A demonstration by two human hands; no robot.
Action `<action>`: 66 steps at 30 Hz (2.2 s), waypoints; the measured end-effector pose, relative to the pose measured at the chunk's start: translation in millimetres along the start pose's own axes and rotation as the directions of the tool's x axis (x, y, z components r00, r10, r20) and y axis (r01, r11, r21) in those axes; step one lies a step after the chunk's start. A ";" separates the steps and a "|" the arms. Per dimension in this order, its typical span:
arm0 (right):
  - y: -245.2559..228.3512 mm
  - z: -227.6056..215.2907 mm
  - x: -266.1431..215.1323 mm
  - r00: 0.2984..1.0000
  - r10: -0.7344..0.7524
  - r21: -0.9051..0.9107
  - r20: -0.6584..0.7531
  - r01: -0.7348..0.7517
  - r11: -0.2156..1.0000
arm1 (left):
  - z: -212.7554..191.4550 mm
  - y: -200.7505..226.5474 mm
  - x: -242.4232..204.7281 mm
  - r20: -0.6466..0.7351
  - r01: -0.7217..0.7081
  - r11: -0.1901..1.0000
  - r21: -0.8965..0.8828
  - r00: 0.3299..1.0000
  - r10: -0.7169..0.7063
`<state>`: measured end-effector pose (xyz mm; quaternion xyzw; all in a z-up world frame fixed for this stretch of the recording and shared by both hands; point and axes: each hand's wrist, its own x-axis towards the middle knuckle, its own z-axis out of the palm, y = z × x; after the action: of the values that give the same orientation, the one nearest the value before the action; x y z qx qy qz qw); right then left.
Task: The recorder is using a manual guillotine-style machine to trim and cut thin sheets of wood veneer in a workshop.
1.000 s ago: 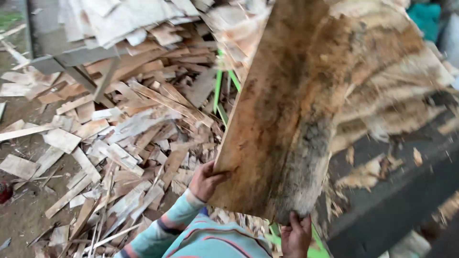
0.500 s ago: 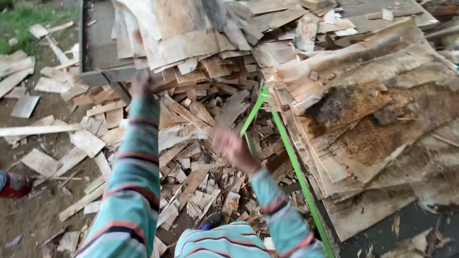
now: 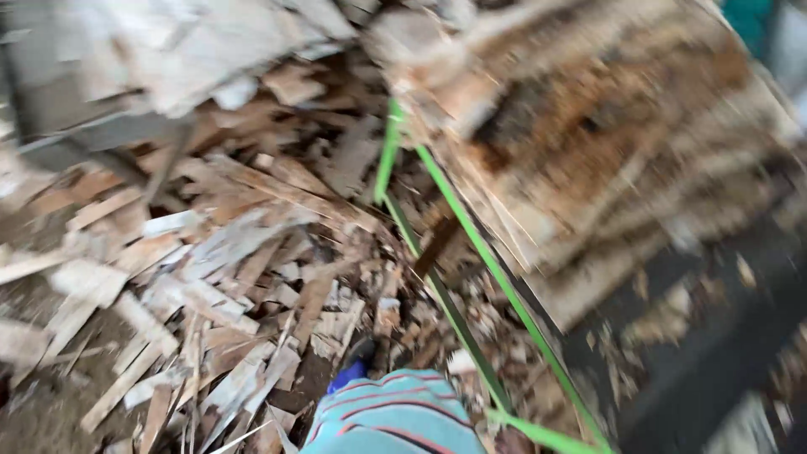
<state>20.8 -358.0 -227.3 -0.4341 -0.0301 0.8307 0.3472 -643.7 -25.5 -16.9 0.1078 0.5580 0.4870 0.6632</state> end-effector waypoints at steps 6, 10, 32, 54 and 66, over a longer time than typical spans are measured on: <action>65.0 33.1 -142.7 0.957 -0.205 0.246 0.207 0.152 0.957 | 76.2 -58.7 29.9 0.208 0.174 0.980 0.096 0.959 -0.191; 59.3 53.9 -194.6 0.925 -0.341 0.160 0.164 0.317 0.935 | 85.5 -110.7 50.2 0.255 0.241 0.966 0.088 0.933 -0.256; -670.1 58.1 -284.1 0.452 -0.874 -0.467 0.176 0.820 0.330 | 529.4 -42.2 49.3 0.809 -0.685 -0.442 0.579 0.548 0.212; -980.9 -129.2 -294.5 0.034 -0.966 -0.670 0.256 0.727 -0.152 | 650.6 -36.0 197.8 0.792 -0.619 -0.572 0.538 0.603 0.092; -368.2 166.2 -217.0 0.352 -0.842 -0.259 -0.408 0.840 0.477 | 577.5 -80.0 89.8 0.870 -0.616 0.770 0.167 0.459 0.179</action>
<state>183.2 -168.3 157.3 -0.5497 -0.1620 0.3971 0.7169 -122.2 234.3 75.6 0.6054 0.2421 0.3781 0.6572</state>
